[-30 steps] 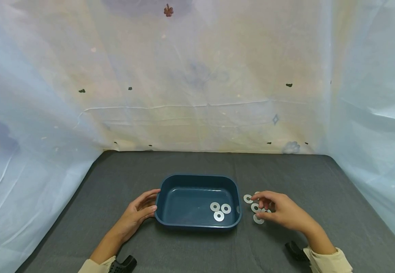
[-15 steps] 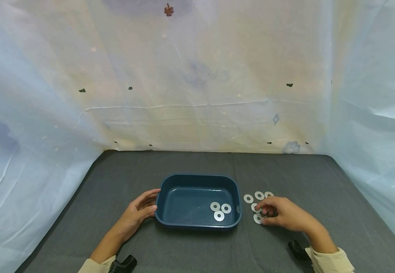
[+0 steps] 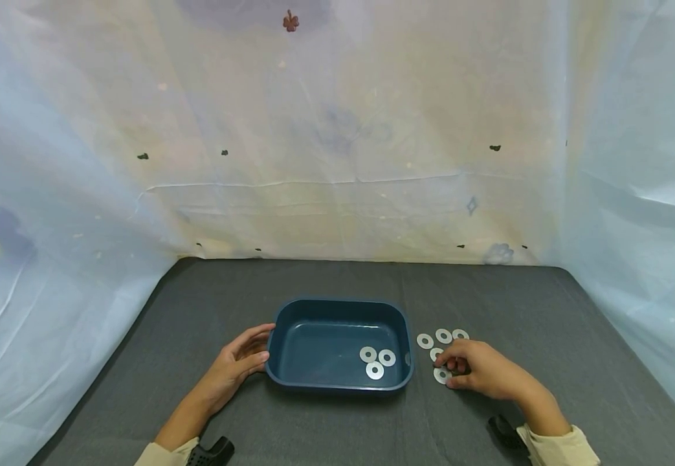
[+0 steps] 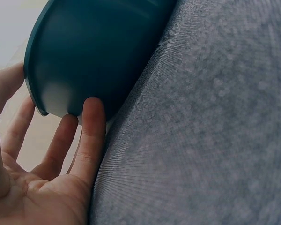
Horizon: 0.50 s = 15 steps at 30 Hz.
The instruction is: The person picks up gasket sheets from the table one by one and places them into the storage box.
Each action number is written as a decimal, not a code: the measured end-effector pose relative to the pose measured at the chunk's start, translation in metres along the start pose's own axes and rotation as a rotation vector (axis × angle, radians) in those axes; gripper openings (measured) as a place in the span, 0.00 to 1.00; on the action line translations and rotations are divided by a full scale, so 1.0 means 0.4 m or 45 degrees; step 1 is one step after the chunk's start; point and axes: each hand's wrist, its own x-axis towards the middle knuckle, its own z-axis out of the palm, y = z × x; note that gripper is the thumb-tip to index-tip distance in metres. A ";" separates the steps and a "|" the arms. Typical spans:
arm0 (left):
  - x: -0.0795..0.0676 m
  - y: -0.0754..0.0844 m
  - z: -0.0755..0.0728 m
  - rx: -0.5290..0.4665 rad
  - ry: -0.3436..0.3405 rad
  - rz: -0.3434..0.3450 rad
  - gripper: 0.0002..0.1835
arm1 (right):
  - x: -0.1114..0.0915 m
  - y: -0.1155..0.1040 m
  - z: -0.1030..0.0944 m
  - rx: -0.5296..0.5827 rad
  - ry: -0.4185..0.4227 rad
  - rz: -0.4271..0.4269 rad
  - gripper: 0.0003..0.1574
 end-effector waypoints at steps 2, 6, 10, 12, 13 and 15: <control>0.000 -0.001 -0.001 0.001 -0.003 -0.003 0.31 | 0.000 -0.002 0.002 -0.015 0.006 0.010 0.15; 0.001 -0.002 0.000 -0.001 0.009 -0.014 0.30 | -0.001 -0.002 0.006 -0.031 0.017 0.024 0.16; 0.001 -0.002 -0.001 0.021 0.015 -0.013 0.30 | 0.000 -0.002 0.005 -0.020 0.020 0.057 0.17; 0.001 -0.002 -0.001 0.025 0.016 -0.015 0.30 | 0.000 -0.003 0.004 -0.018 0.020 0.073 0.17; 0.001 -0.002 -0.001 0.021 0.019 -0.019 0.30 | 0.000 -0.003 0.004 -0.019 0.021 0.074 0.17; 0.002 -0.002 0.000 0.011 0.020 -0.026 0.30 | -0.001 -0.003 0.004 -0.023 0.025 0.071 0.18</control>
